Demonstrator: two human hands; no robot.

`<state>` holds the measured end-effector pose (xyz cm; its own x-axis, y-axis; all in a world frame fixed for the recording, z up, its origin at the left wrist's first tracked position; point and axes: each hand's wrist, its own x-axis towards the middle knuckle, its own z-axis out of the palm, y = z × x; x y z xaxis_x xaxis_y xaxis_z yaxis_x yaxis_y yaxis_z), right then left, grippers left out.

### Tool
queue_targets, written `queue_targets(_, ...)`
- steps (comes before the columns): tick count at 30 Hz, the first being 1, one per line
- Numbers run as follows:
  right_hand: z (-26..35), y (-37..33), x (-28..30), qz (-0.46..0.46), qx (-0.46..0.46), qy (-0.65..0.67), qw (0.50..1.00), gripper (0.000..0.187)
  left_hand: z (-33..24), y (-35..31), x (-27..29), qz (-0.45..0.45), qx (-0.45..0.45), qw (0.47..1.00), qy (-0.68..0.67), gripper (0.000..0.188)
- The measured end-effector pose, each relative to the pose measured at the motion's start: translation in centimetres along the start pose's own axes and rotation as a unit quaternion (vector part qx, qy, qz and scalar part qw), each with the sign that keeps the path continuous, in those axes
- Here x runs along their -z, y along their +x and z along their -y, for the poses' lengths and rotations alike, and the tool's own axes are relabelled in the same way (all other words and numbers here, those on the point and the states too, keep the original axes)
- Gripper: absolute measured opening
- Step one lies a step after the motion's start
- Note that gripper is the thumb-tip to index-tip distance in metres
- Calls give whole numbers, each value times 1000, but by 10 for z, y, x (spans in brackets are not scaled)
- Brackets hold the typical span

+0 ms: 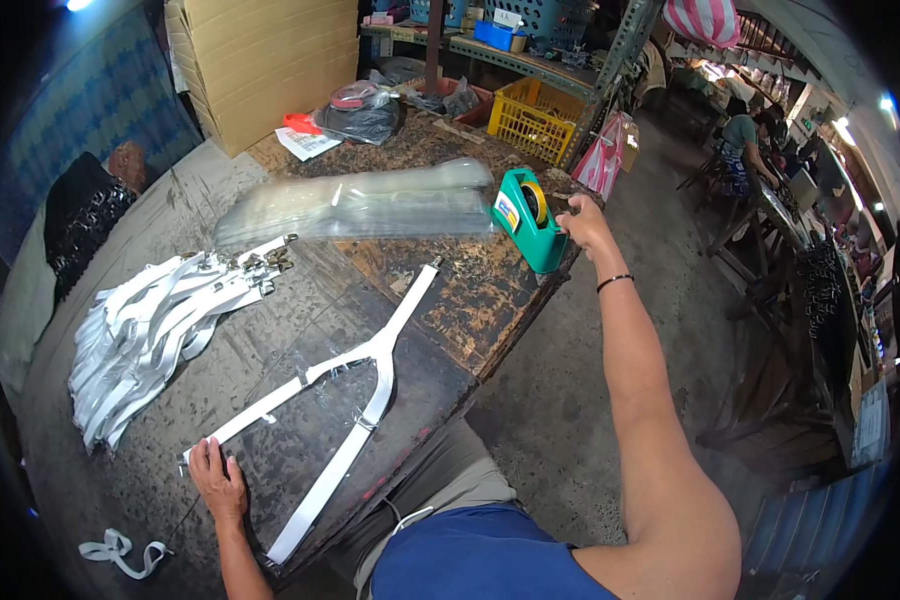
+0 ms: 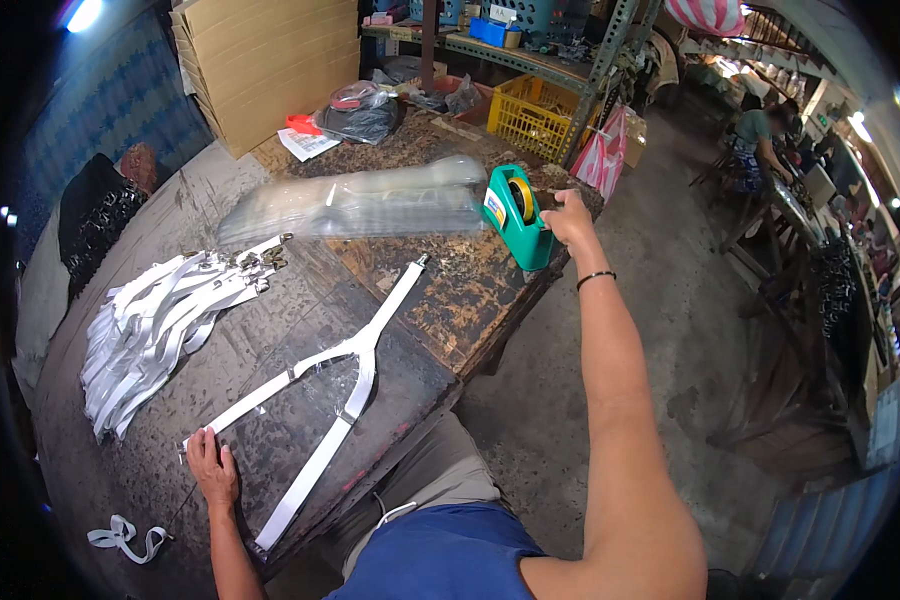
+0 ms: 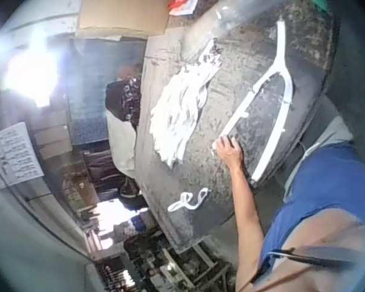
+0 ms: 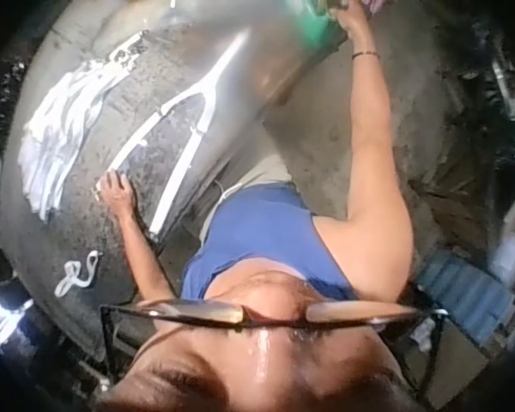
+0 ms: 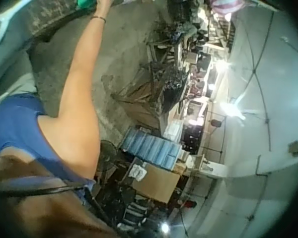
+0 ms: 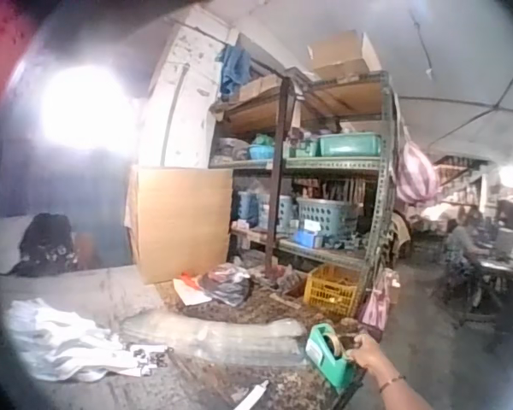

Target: The person is assembling white straps into a harness or Y-shape using adhesive tape on a workbench.

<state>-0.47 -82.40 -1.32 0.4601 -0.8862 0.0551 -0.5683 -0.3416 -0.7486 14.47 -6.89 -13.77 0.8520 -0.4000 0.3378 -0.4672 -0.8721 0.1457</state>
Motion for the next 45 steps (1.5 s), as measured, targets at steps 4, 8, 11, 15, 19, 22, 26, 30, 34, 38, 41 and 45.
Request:
queue_targets(4,12,-41,4,38,-74,164,983,56,-4,-1,5,4,11,1000,-3,51)
queue_targets(8,1,-50,-2,22,-96,239,966,56,-3,0,2,0,5,1000,-5,51)
queue_targets(11,-5,-48,-4,17,-101,256,961,54,-5,1,2,4,14,1000,-14,50)
queue_targets(15,-15,-44,-4,22,-112,278,954,51,-6,3,3,9,19,1000,-10,51)
queue_targets(19,-14,-47,-3,32,-103,284,953,50,-4,2,3,8,17,1000,-9,51)
queue_targets(22,-15,-51,-3,40,-77,261,961,52,-3,0,4,7,15,1000,-8,51)
queue_targets(26,-28,-46,-9,31,-11,192,981,56,-3,-3,5,1,6,1000,-14,49)
queue_targets(30,-40,-42,-21,-80,51,-215,972,64,6,-8,7,16,6,1000,0,51)
queue_targets(34,-69,-81,-13,4,70,-84,994,63,3,3,1,-3,-32,999,-9,48)
queue_targets(38,-92,-178,-39,241,-52,127,961,54,0,12,-4,-6,-28,1000,-6,47)
queue_targets(41,-108,-251,-90,414,-119,95,897,44,3,7,1,3,-6,1000,5,47)
queue_targets(45,-124,-300,-137,516,-115,52,847,38,5,4,0,14,-4,1000,14,48)
